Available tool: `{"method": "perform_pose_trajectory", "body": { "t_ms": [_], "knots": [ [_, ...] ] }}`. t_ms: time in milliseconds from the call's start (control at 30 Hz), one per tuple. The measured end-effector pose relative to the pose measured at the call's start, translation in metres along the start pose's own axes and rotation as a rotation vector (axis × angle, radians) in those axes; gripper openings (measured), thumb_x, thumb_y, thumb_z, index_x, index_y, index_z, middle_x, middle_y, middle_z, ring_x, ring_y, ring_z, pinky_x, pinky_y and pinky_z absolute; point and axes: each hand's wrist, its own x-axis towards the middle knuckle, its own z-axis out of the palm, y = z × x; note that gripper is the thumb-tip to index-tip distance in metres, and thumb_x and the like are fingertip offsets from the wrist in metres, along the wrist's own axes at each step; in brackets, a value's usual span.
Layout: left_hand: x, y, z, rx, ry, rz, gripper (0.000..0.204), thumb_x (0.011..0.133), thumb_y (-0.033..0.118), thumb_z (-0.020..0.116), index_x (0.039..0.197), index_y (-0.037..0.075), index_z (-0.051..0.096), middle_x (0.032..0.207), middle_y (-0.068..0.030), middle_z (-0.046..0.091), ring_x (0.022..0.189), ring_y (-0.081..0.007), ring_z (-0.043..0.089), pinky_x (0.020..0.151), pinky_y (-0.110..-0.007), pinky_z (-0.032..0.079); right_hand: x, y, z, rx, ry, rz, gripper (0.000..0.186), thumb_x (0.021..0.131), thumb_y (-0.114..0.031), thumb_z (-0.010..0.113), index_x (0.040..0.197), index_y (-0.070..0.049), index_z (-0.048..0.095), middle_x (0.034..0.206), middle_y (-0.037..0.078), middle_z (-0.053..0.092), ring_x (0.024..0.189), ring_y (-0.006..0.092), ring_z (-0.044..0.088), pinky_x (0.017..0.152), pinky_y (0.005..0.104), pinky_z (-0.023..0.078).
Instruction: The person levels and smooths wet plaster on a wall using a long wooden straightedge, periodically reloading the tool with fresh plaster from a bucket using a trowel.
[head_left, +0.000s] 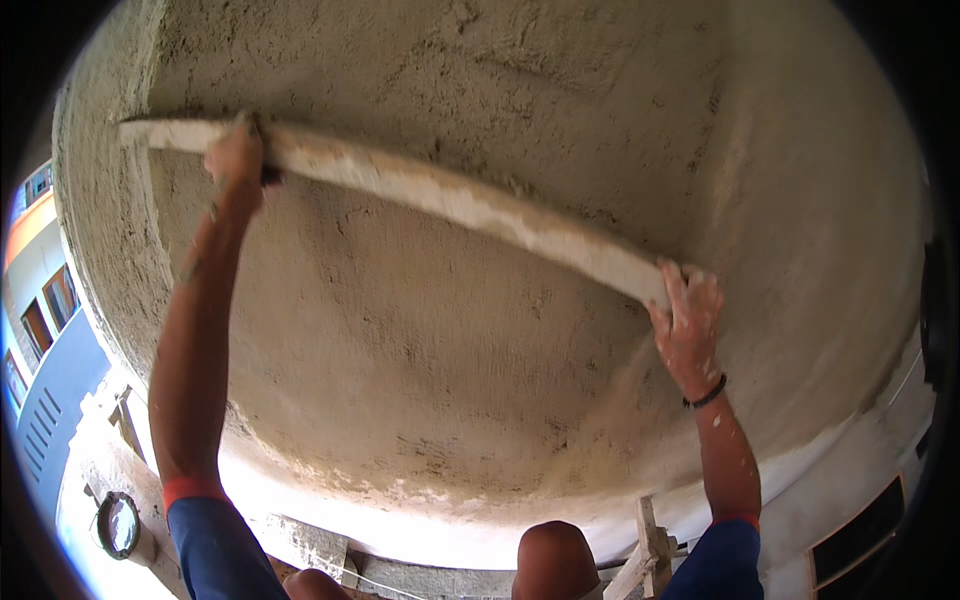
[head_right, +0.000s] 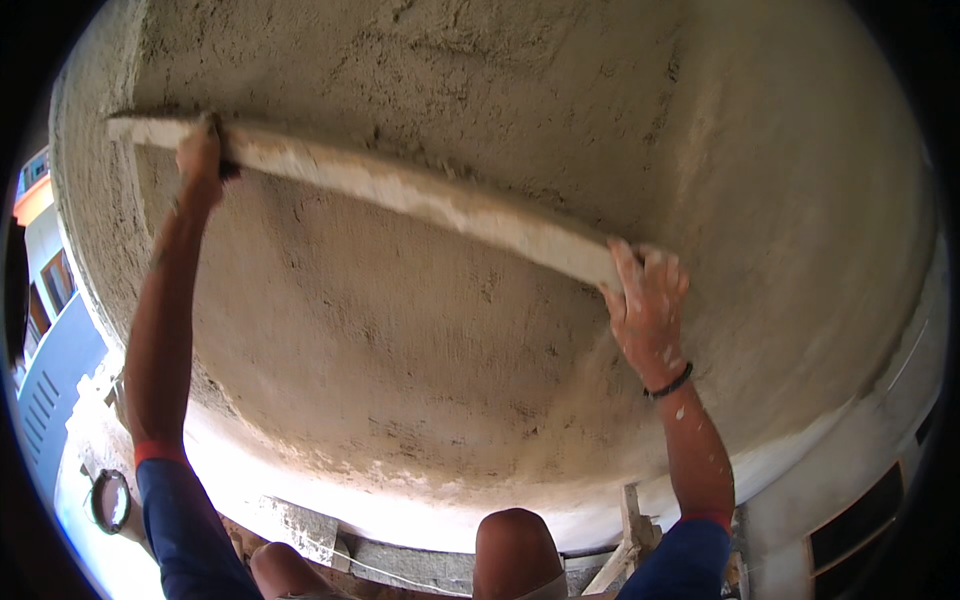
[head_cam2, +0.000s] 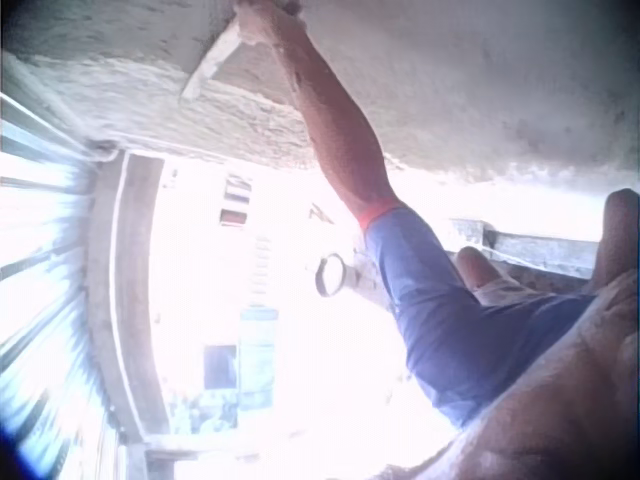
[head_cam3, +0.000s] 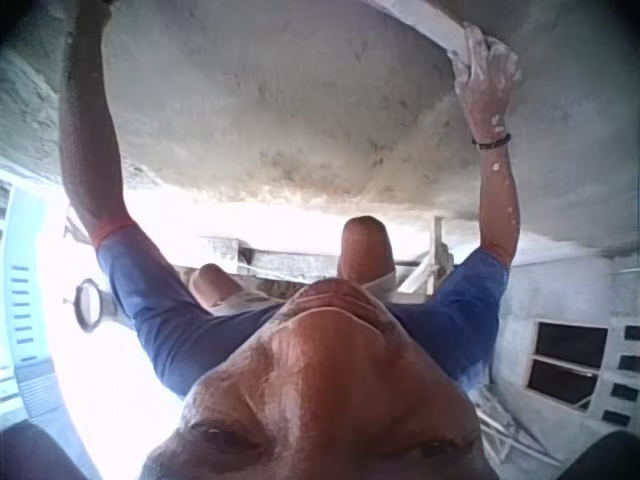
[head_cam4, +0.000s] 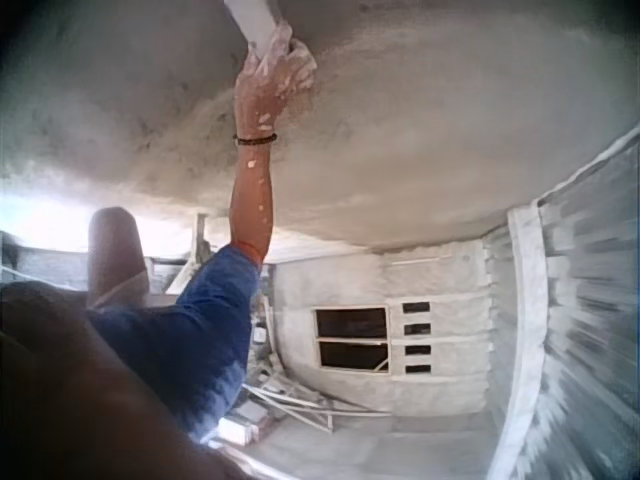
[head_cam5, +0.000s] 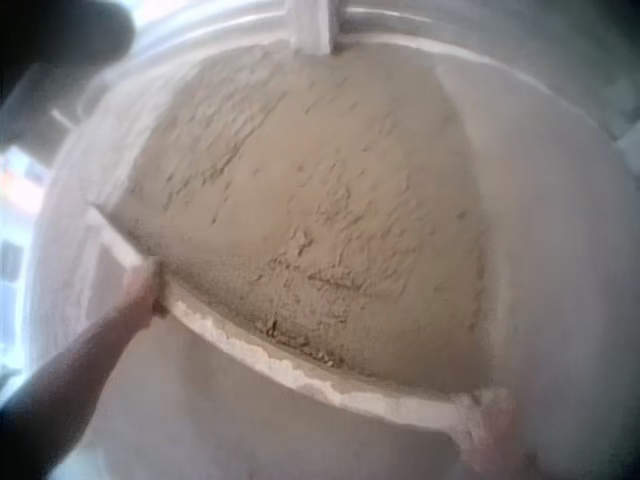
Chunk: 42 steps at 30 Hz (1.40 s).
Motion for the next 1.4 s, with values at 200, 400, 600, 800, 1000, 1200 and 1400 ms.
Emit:
{"method": "perform_pose_trajectory", "body": {
  "t_ms": [200,400,600,800,1000,1200,1400],
  "knots": [
    [-0.081,-0.075,0.014,-0.195,0.088,-0.047,0.038,0.088,0.034,0.058,0.092,-0.002,0.049,0.090,-0.0143,0.049,0.064,-0.0219,0.056,0.042,-0.034,0.048,-0.086,0.016,0.016,0.010,-0.032,0.014,0.060,0.066,-0.011,0.072,0.123,-0.011,0.051,0.106,0.015,0.049,0.104,0.0346,0.045,0.089,0.0489,0.032],
    [-0.059,-0.002,0.029,-0.255,0.080,-0.030,0.035,0.086,0.035,0.061,0.090,0.002,0.050,0.074,-0.0054,0.051,0.054,-0.0152,0.049,0.037,-0.028,0.037,-0.009,0.042,-0.010,-0.036,0.031,0.035,0.058,0.064,-0.008,0.067,0.120,-0.008,0.052,0.107,0.015,0.050,0.102,0.0356,0.046,0.090,0.0483,0.032],
    [-0.043,0.039,0.031,-0.249,0.082,0.033,0.033,0.087,0.039,0.057,0.097,0.008,0.060,0.065,-0.0009,0.049,0.043,-0.0100,0.044,0.035,-0.025,0.031,0.023,0.055,-0.011,-0.055,0.068,-0.004,0.052,0.067,-0.011,0.062,0.117,-0.008,0.054,0.107,0.015,0.052,0.100,0.0350,0.046,0.089,0.0474,0.033],
    [-0.024,0.027,0.025,-0.239,0.147,0.017,0.030,0.087,0.037,0.056,0.095,0.009,0.062,0.064,0.0004,0.051,0.043,-0.0076,0.045,0.035,-0.023,0.029,0.023,0.062,-0.009,-0.058,0.104,-0.037,0.049,0.069,-0.015,0.063,0.117,-0.014,0.055,0.107,0.014,0.053,0.100,0.0357,0.048,0.086,0.0490,0.034],
    [-0.004,0.029,0.021,-0.293,0.215,-0.007,0.028,0.088,0.035,0.053,0.102,0.012,0.062,0.074,0.0008,0.056,0.052,-0.0093,0.050,0.040,-0.025,0.032,0.033,0.064,-0.003,-0.045,0.157,-0.079,0.052,0.070,-0.015,0.066,0.121,-0.021,0.057,0.108,0.011,0.052,0.102,0.0305,0.049,0.089,0.0441,0.031],
    [0.005,0.022,0.023,-0.263,0.218,-0.035,0.034,0.091,0.031,0.042,0.114,0.015,0.061,0.085,-0.0016,0.056,0.065,-0.0136,0.054,0.045,-0.031,0.037,0.057,0.066,-0.011,0.058,0.105,-0.073,0.052,0.073,-0.013,0.070,0.120,-0.028,0.057,0.104,0.007,0.052,0.100,0.0266,0.049,0.088,0.0399,0.029],
    [0.024,0.016,0.006,-0.329,0.139,-0.199,0.029,0.088,0.031,0.051,0.109,0.014,0.062,0.097,-0.0066,0.058,0.072,-0.0200,0.057,0.049,-0.037,0.043,0.096,0.068,-0.020,0.085,0.097,-0.151,0.049,0.076,-0.011,0.068,0.121,-0.027,0.056,0.105,0.008,0.051,0.102,0.0272,0.048,0.088,0.0407,0.029]
  ]
}}
